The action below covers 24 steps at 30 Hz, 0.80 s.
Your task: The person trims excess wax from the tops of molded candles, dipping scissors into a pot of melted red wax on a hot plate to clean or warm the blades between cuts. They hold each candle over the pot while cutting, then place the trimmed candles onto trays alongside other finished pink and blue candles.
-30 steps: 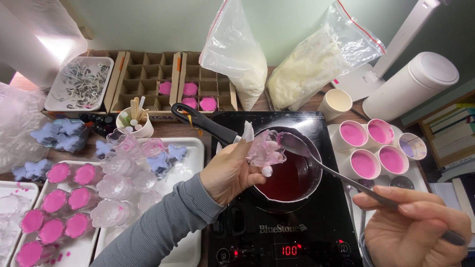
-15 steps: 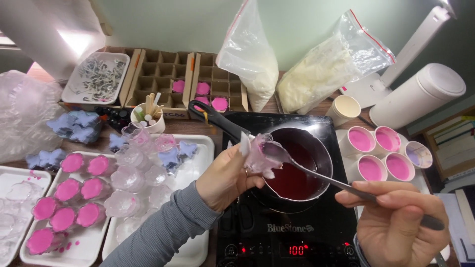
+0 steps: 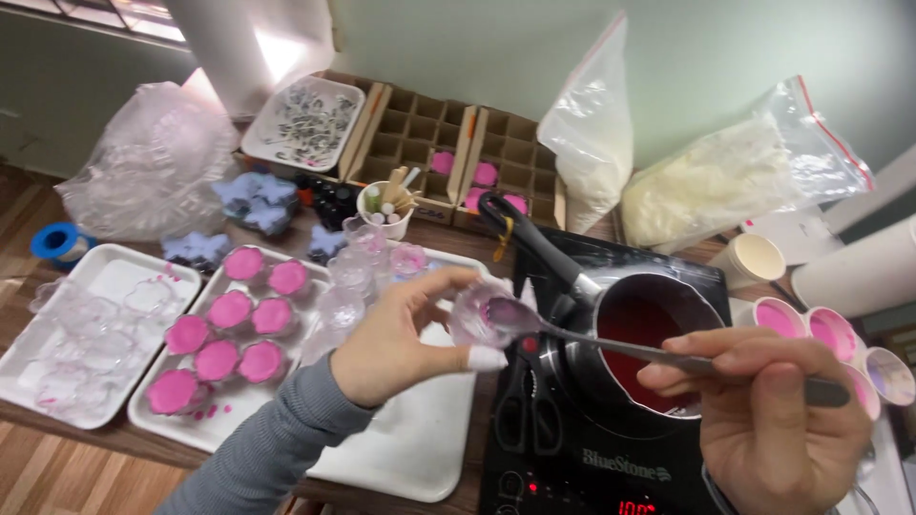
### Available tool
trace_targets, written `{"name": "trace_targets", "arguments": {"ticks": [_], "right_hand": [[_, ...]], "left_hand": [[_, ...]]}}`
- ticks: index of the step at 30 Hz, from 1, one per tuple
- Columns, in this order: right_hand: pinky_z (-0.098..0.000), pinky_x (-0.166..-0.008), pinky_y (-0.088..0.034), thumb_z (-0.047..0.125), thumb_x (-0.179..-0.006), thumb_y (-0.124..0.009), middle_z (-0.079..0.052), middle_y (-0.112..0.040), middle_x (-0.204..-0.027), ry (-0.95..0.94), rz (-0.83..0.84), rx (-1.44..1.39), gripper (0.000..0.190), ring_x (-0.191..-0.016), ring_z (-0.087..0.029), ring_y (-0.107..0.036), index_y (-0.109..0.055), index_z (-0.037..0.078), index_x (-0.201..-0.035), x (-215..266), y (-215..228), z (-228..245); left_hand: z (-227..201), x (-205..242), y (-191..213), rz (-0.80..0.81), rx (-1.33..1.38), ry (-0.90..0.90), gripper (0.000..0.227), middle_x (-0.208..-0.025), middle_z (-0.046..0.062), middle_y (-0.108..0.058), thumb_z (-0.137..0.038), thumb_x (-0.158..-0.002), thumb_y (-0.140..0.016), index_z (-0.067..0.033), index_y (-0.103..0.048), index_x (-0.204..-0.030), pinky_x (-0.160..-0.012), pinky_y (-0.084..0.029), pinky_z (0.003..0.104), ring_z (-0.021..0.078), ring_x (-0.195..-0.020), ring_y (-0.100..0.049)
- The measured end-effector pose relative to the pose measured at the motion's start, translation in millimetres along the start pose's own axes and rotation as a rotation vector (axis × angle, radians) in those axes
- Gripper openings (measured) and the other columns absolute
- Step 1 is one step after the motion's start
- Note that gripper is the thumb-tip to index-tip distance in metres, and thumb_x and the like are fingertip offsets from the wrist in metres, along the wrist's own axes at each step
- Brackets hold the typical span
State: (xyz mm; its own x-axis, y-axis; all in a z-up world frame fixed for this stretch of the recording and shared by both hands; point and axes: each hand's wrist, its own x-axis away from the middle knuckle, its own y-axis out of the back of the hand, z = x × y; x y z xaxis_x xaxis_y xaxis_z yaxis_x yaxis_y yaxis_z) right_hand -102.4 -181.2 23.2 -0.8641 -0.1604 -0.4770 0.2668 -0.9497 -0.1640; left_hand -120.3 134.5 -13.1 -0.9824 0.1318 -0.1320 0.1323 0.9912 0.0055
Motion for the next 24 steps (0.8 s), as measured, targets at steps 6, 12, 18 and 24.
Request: {"name": "trace_targets", "arguments": {"ticks": [6,12,18,24], "right_hand": [[-0.0443,-0.083,-0.065,0.013,-0.120,-0.043,-0.034,-0.065,-0.112,0.053,0.028,-0.074,0.025,-0.089,-0.040,-0.074,-0.054,-0.008,-0.114,-21.2,-45.1,-15.7],[-0.0459,-0.092,-0.064,0.007,-0.117,-0.041,-0.034,-0.065,-0.114,-0.053,0.076,-0.011,0.021,-0.095,-0.040,-0.074,-0.054,-0.009,-0.118,-19.8,-79.9,-37.5],[-0.0449,-0.090,-0.064,0.007,-0.115,-0.040,-0.033,-0.065,-0.116,-0.118,0.020,0.066,0.022,-0.100,-0.039,-0.074,-0.055,-0.010,-0.114,-20.4,-101.4,-45.8],[-0.0450,-0.092,-0.064,0.006,-0.112,-0.039,-0.032,-0.064,-0.118,-0.136,0.080,0.082,0.022,-0.099,-0.039,-0.074,-0.053,-0.010,-0.117,-22.7,-112.7,-59.2]], "left_hand": [[-4.6,18.5,64.6,-0.381,-0.290,-0.020,0.071,-0.116,0.008,-0.074,-0.017,-0.068,-0.089,0.0011,-0.059,-0.130,-0.091,-0.059,0.030,0.0136,-0.105,-0.071],[27.4,29.3,102.7,-0.540,-0.373,-0.004,0.062,-0.110,0.011,-0.076,-0.015,-0.070,-0.087,0.0047,-0.060,-0.122,-0.085,-0.060,0.031,0.0150,-0.099,-0.075],[50.8,17.7,123.3,-0.572,-0.563,0.069,0.065,-0.102,0.012,-0.075,-0.028,-0.066,-0.091,0.0015,-0.064,-0.117,-0.078,-0.058,0.031,0.0192,-0.089,-0.074],[57.1,9.6,125.3,-0.528,-0.608,0.055,0.063,-0.095,0.012,-0.074,-0.030,-0.064,-0.091,-0.0005,-0.066,-0.113,-0.070,-0.057,0.035,0.0226,-0.083,-0.073]]}}
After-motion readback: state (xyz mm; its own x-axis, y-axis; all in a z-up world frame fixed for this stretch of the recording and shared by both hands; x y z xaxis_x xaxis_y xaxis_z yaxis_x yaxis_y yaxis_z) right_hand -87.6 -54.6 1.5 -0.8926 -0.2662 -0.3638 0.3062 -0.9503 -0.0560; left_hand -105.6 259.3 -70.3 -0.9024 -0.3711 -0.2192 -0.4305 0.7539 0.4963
